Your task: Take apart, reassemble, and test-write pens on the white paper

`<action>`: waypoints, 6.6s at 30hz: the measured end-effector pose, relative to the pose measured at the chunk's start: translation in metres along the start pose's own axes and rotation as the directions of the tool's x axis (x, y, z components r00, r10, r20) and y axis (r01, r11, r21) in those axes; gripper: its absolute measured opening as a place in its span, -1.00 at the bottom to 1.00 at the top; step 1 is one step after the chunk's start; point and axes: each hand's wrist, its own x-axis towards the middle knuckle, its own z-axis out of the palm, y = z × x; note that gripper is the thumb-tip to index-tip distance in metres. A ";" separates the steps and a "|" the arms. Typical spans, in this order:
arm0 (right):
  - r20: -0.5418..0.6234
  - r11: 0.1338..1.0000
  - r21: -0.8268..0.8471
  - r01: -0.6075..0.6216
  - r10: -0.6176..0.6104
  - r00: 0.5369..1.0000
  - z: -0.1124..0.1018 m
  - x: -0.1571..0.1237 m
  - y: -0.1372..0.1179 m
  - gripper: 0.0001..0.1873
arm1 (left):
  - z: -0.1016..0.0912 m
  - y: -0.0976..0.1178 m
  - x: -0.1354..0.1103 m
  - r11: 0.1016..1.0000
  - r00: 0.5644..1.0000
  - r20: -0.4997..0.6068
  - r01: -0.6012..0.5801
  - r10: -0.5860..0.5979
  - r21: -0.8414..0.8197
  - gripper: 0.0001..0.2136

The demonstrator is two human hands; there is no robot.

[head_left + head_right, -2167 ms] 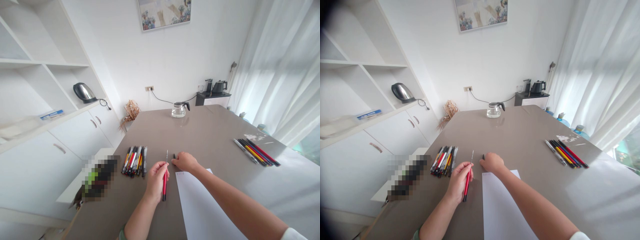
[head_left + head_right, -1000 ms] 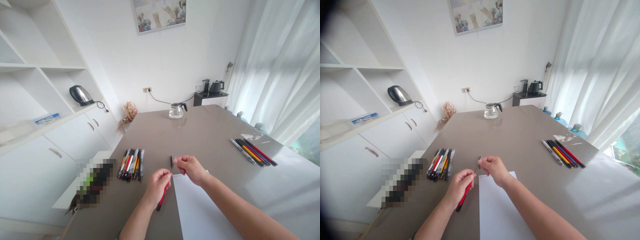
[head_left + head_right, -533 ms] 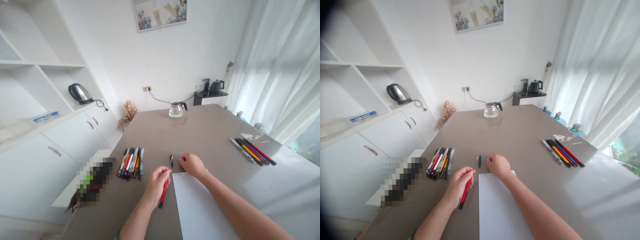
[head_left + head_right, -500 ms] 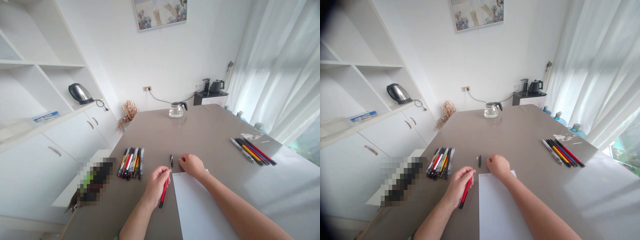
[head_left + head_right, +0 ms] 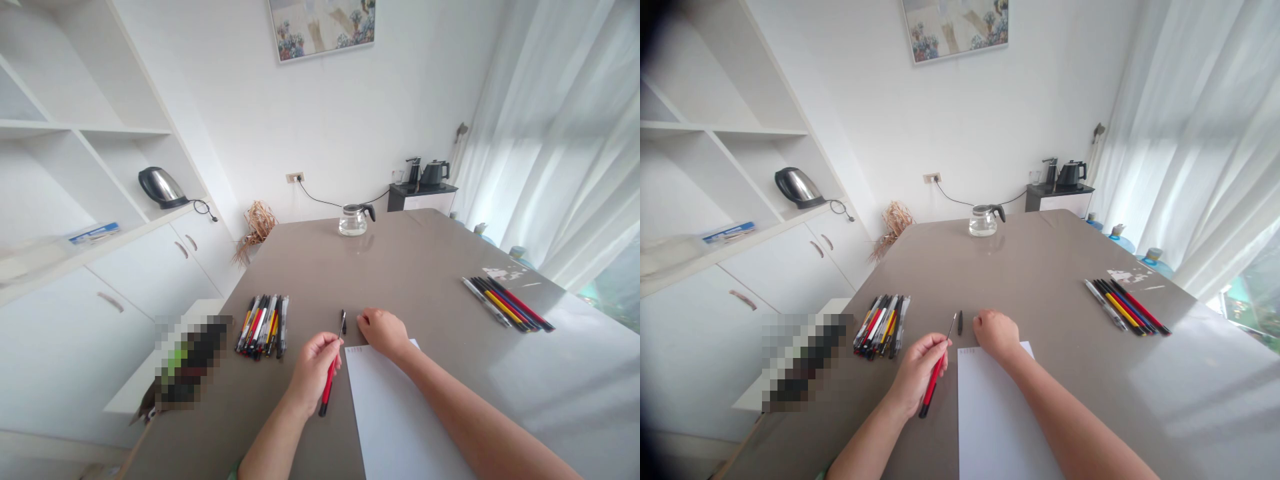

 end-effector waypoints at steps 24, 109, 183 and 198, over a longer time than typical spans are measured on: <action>-0.096 0.955 0.288 0.075 -0.049 0.994 -0.012 -0.006 0.008 -0.62 | 0.001 0.004 -0.001 1.000 1.000 0.005 0.014 -0.014 -0.010 -0.78; 0.311 -0.001 0.946 -0.324 -0.274 0.910 -0.012 -0.044 0.016 -0.79 | 0.000 0.002 -0.004 0.978 0.974 0.214 0.107 -0.068 -0.177 -0.54; 0.245 -0.022 0.963 -0.267 -0.329 0.912 -0.025 -0.033 0.026 -0.74 | -0.007 -0.002 0.004 0.905 0.999 0.005 0.037 -0.038 -0.424 -0.91; -0.234 0.980 0.166 0.109 -0.068 0.970 -0.006 0.003 0.071 -0.76 | -0.009 -0.009 0.005 0.877 0.995 0.057 0.097 -0.079 -0.470 -0.79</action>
